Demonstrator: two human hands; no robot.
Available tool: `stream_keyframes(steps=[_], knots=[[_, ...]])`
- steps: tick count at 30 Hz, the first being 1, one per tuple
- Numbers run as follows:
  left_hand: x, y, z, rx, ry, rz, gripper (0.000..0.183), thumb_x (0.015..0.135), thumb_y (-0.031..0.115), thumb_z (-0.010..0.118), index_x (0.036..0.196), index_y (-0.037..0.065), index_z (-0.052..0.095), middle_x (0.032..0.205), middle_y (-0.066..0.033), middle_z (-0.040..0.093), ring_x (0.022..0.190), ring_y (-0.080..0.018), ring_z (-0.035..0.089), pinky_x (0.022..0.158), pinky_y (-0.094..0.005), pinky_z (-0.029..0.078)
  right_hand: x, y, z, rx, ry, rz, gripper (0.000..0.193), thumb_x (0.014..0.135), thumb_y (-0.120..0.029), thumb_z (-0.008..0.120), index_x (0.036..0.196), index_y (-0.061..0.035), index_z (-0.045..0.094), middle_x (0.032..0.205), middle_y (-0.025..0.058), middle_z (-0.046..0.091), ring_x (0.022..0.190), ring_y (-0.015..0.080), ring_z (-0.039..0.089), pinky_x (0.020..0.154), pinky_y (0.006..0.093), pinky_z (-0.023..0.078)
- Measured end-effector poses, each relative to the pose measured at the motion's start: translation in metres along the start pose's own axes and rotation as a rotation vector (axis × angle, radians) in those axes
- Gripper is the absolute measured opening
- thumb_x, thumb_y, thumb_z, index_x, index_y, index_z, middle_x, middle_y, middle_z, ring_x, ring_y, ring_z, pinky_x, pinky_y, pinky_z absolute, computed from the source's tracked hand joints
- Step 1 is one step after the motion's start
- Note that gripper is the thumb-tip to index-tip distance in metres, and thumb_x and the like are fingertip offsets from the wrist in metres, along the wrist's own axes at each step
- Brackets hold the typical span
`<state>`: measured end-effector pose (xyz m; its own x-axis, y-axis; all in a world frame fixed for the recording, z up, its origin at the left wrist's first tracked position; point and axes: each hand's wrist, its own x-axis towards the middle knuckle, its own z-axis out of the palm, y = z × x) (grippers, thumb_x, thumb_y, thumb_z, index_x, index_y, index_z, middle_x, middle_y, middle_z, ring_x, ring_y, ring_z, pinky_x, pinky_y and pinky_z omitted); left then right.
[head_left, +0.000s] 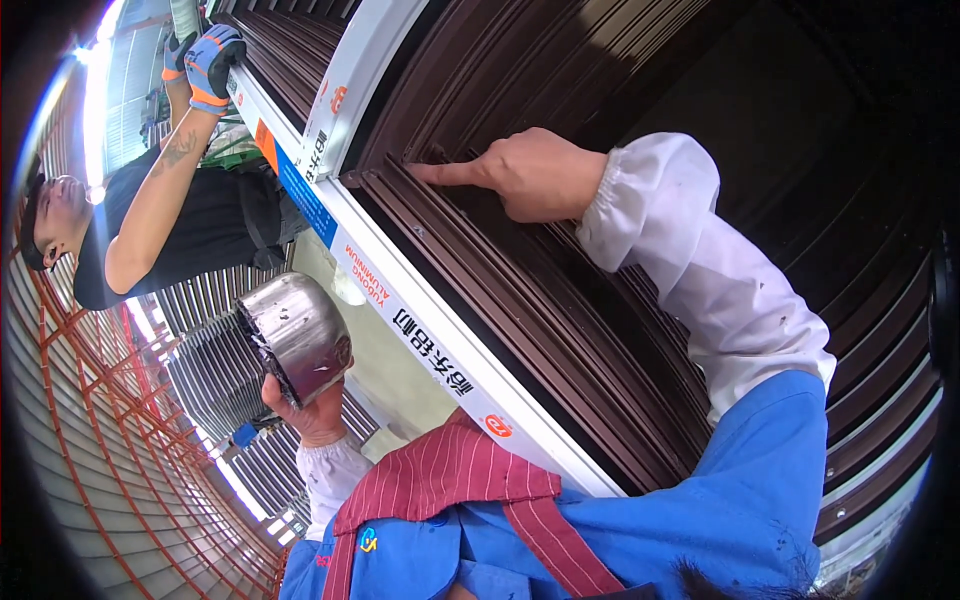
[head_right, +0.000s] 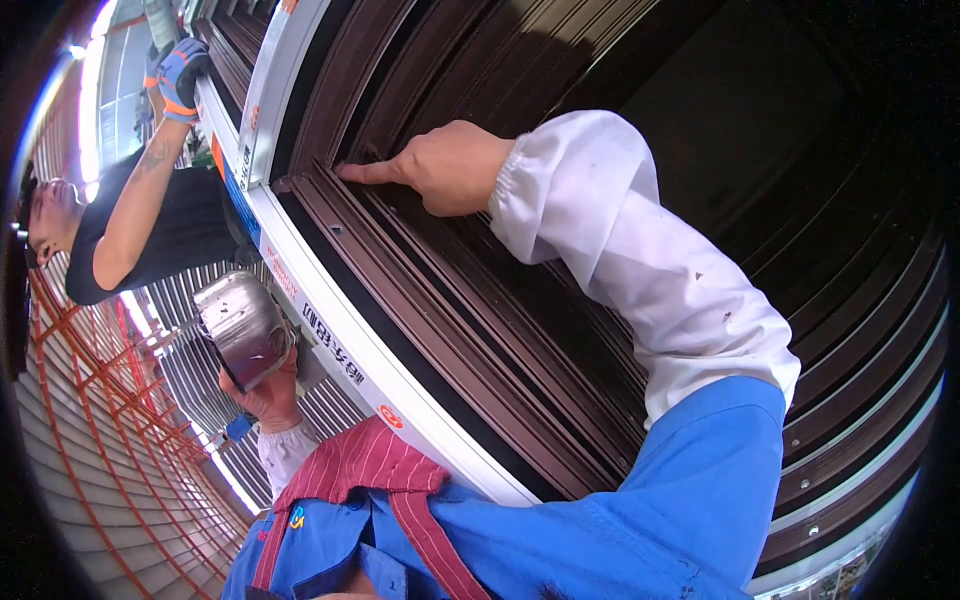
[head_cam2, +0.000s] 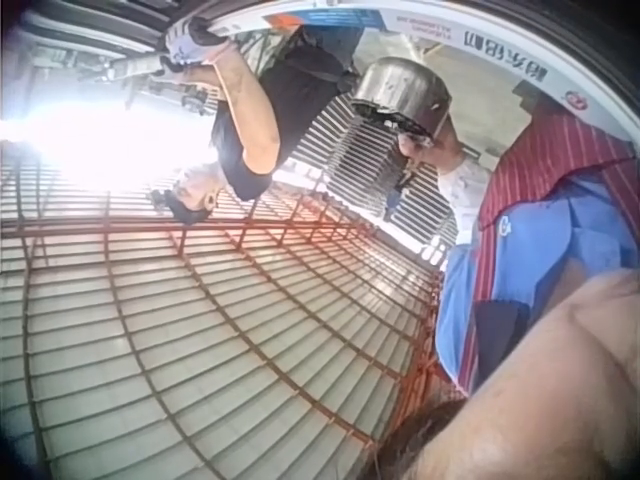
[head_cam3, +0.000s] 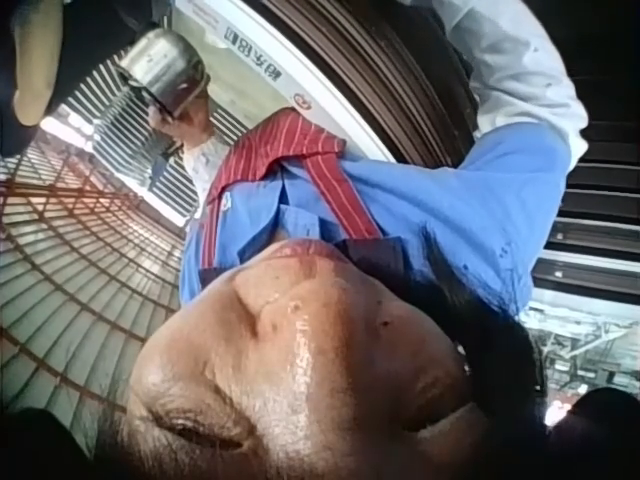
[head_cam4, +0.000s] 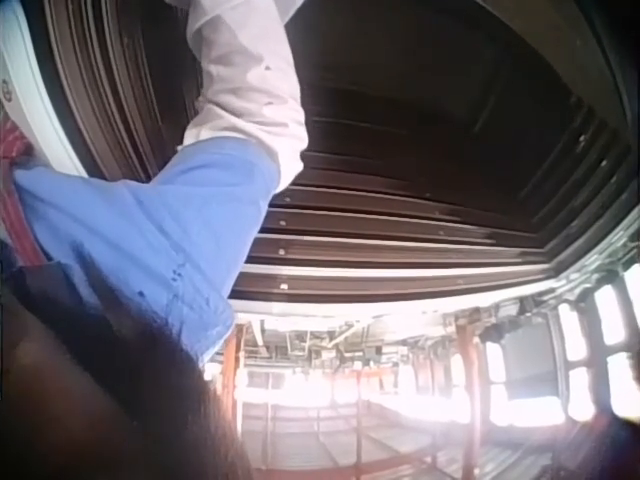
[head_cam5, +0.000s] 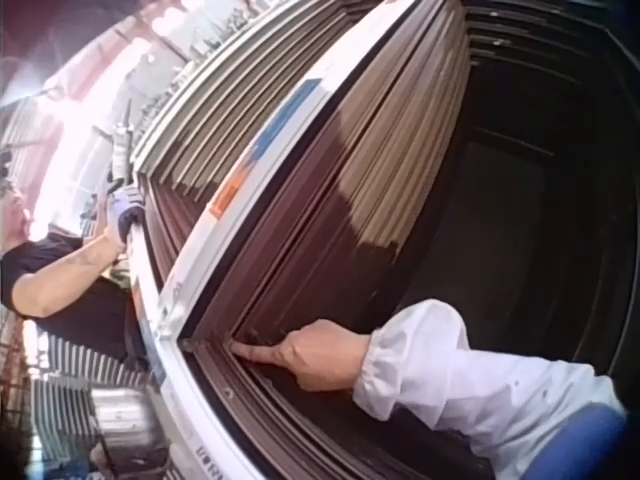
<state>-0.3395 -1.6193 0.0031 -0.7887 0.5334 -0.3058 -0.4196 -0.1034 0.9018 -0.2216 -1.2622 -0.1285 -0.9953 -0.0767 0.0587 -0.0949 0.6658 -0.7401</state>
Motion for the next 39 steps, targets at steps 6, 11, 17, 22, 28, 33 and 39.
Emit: stream_keyframes(steps=[6,11,17,22,28,33,39], knots=[[0.001,0.001,0.002,-0.002,-0.026,-0.011,0.075,0.076,0.049,0.066,0.137,0.015,0.04,0.136,-0.0144,0.045,0.121,-0.0363,0.047,0.089,-0.0522,0.049,-0.004,0.007,0.006,0.085,0.072,-0.12,0.086,0.069,0.003,0.05,0.146,-0.028,0.028,0.077,0.0167,0.063,0.068,0.0324,0.064,0.063,0.0403,0.051],[0.005,0.0,0.005,-0.014,-0.064,-0.044,0.074,0.076,0.048,0.067,0.137,0.015,0.041,0.136,-0.0135,0.045,0.122,-0.0355,0.046,0.093,-0.0543,0.045,-0.003,0.001,0.012,-0.322,0.21,-0.038,0.076,0.08,-0.007,0.052,0.147,-0.031,0.025,0.074,0.0114,0.062,0.06,0.0237,0.064,0.051,0.0334,0.049],[0.007,0.003,-0.001,-0.022,-0.122,-0.057,0.074,0.076,0.049,0.066,0.138,0.017,0.04,0.137,-0.0139,0.044,0.124,-0.0357,0.044,0.095,-0.0553,0.044,-0.008,-0.01,0.015,-0.489,0.257,0.081,0.072,0.086,-0.015,0.052,0.148,-0.0343,0.019,0.074,0.0086,0.06,0.055,0.018,0.063,0.042,0.0288,0.045],[0.005,0.004,-0.002,-0.016,-0.124,-0.045,0.074,0.077,0.049,0.065,0.138,0.017,0.04,0.137,-0.0141,0.044,0.125,-0.036,0.043,0.096,-0.0563,0.043,-0.01,-0.011,0.016,-0.378,0.271,0.104,0.072,0.083,-0.013,0.054,0.147,-0.031,0.024,0.077,0.0091,0.06,0.053,0.0195,0.062,0.042,0.0297,0.045],[0.003,0.0,-0.002,-0.026,-0.023,0.011,0.072,0.078,0.051,0.064,0.137,0.016,0.041,0.135,-0.014,0.046,0.121,-0.0364,0.047,0.091,-0.0551,0.047,-0.019,-0.012,0.019,-0.213,0.314,0.036,0.072,0.07,-0.006,0.059,0.138,-0.0203,0.043,0.081,0.0109,0.062,0.057,0.0261,0.062,0.048,0.0353,0.048],[0.003,-0.004,0.002,-0.009,0.03,0.025,0.072,0.078,0.053,0.063,0.136,0.015,0.042,0.133,-0.014,0.048,0.119,-0.0362,0.05,0.084,-0.053,0.051,-0.013,-0.014,0.02,-0.089,0.272,0.122,0.075,0.065,-0.002,0.057,0.138,-0.0192,0.044,0.078,0.0127,0.063,0.061,0.0299,0.062,0.054,0.0386,0.049],[0.002,-0.006,0.004,-0.036,0.041,0.014,0.074,0.078,0.052,0.064,0.137,0.014,0.041,0.133,-0.0155,0.047,0.117,-0.0377,0.05,0.082,-0.053,0.052,-0.006,-0.015,0.01,-0.141,0.151,0.105,0.079,0.065,-0.002,0.056,0.14,-0.0222,0.042,0.073,0.0132,0.064,0.061,0.0294,0.062,0.055,0.0372,0.049]])
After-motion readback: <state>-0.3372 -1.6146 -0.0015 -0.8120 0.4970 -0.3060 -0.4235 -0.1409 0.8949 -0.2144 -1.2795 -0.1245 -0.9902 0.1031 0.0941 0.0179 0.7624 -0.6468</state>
